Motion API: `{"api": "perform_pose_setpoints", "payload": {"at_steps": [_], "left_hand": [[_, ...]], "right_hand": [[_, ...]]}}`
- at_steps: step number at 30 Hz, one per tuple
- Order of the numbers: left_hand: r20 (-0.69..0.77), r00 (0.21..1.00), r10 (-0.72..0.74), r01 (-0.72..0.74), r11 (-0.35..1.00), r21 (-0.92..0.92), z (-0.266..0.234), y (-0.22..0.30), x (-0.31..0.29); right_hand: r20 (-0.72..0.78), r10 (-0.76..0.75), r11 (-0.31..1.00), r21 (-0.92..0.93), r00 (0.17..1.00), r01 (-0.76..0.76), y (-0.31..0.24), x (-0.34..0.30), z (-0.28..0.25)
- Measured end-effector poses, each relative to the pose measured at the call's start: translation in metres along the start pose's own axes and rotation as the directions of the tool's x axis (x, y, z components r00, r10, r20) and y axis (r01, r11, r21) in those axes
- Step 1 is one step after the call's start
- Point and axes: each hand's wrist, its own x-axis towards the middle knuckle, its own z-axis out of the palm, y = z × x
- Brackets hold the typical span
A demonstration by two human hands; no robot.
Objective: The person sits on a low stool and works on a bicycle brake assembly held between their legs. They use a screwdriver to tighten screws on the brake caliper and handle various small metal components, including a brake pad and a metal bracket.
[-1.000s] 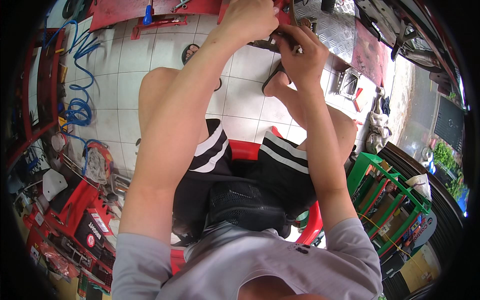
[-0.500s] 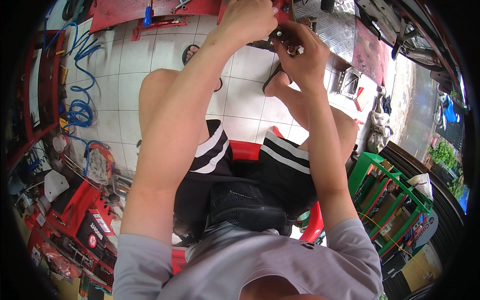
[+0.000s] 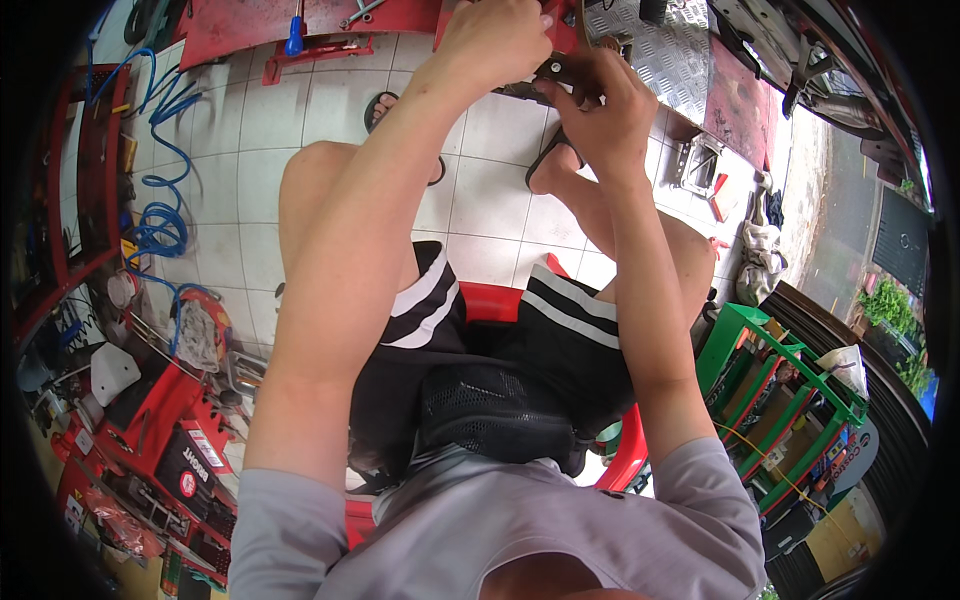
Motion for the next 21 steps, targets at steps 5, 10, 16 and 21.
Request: {"api": "perform_pose_setpoints", "payload": {"at_steps": [5, 10, 16, 21], "left_hand": [[-0.03, 0.995, -0.096, 0.093, 0.991, -0.096, -0.002, 0.006, -0.001], [-0.011, 0.999, -0.035, 0.034, 0.996, -0.082, -0.006, 0.004, -0.002], [-0.025, 0.996, -0.082, 0.079, 0.993, -0.083, -0.001, 0.004, -0.001], [-0.037, 0.997, -0.072, 0.069, 0.995, -0.077, -0.002, 0.005, 0.0]], "right_hand": [[-0.07, -0.074, 0.997, -0.035, 0.995, 0.072, 0.013, -0.002, 0.006], [-0.053, -0.044, 0.999, -0.005, 0.998, 0.044, 0.001, 0.001, 0.003], [-0.07, -0.044, 0.999, -0.006, 0.997, 0.044, 0.008, 0.0, 0.007], [-0.061, -0.06, 0.998, -0.027, 0.996, 0.059, 0.013, 0.001, 0.006]]}}
